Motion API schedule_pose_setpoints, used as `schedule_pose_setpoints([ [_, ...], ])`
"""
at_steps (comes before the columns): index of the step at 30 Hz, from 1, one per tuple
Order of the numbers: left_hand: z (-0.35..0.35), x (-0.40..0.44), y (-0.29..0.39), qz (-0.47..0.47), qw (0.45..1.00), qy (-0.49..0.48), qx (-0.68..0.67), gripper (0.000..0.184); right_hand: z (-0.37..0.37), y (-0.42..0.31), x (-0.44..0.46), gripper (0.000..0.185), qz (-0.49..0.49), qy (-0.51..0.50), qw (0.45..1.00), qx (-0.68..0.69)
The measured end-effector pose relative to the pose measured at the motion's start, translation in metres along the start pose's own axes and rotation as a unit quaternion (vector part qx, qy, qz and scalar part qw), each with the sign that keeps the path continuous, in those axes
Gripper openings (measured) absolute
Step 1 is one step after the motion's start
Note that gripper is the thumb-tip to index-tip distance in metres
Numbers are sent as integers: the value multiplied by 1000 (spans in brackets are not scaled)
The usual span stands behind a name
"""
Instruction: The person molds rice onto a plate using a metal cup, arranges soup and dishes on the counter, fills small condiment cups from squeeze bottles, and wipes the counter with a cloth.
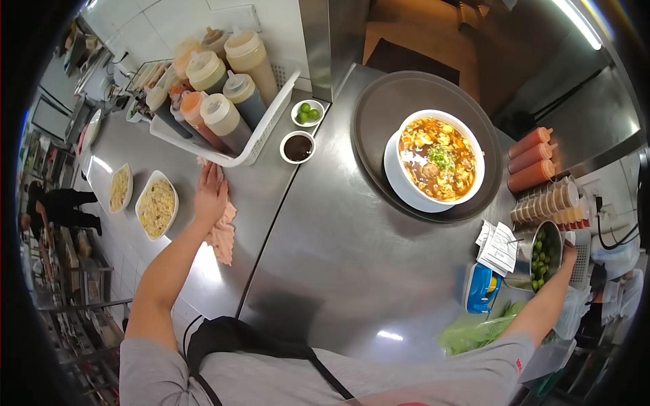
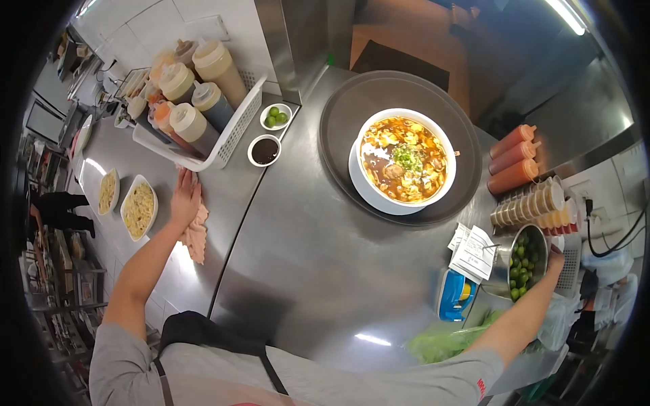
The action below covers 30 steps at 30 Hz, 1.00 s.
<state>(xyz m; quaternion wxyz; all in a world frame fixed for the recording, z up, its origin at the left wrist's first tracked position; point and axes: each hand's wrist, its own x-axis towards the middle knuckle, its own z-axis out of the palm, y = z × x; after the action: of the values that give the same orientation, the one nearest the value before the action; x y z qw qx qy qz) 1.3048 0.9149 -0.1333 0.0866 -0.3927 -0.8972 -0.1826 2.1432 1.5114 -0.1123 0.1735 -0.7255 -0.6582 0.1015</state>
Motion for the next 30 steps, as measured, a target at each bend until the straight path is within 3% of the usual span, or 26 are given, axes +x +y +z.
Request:
schedule_pose_setpoints([
  [1, -2, 1, 2, -5, 1000, -4, 0, 48, -2, -3, -7, 29, 48, -7, 997, 59],
  [5, -3, 2, 2, -3, 1000, -7, 17, 48, -31, -80, -69, 29, -37, 106, 977, -183],
  [8, -1, 1, -2, 11, 1000, 11, -21, 46, -45, -125, -110, 25, -38, 241, 907, -342],
  [10, 0, 0, -4, 50, 997, 53, 24, 40, -54, -141, -128, 20, 9, 235, 932, -274],
  [11, 1, 0, -4, 70, 994, 79, 44, 38, -57, -149, -143, 18, -14, 221, 947, -231],
  [13, -13, -2, 5, 22, 999, -1, -42, 29, -69, -202, -204, 14, -74, 191, 963, -173],
  [15, -14, -17, 9, 123, 990, 49, -57, 20, -94, -267, -266, 12, -181, 161, 965, -98],
  [16, -5, -26, 4, 158, 984, 21, -84, 18, -109, -298, -290, 12, -253, 143, 956, -39],
  [18, -24, -34, 11, 191, 973, -77, -106, 18, -150, -392, -338, 13, -296, 71, 934, 187],
  [19, -46, -41, 31, 186, 966, -146, -104, 20, -167, -433, -349, 14, -361, 111, 909, 177],
  [20, -46, -47, 35, 213, 959, -147, -116, 22, -176, -476, -354, 13, -436, 127, 855, 251],
  [23, -70, -67, 54, 256, 939, -198, -117, 22, -185, -599, -331, 17, -519, 219, 789, 247],
  [24, -74, -76, 54, 269, 945, -140, -126, 22, -182, -639, -314, 16, -552, 224, 765, 247],
  [26, -77, -97, 47, 287, 948, -26, -135, 25, -170, -704, -285, 13, -575, 338, 729, 154],
  [29, -60, -110, 27, 271, 951, -18, -148, 34, -155, -752, -269, 12, -544, 346, 758, 96],
  [30, -63, -110, 25, 264, 953, -17, -150, 33, -149, -760, -260, 15, -510, 306, 803, 43],
])
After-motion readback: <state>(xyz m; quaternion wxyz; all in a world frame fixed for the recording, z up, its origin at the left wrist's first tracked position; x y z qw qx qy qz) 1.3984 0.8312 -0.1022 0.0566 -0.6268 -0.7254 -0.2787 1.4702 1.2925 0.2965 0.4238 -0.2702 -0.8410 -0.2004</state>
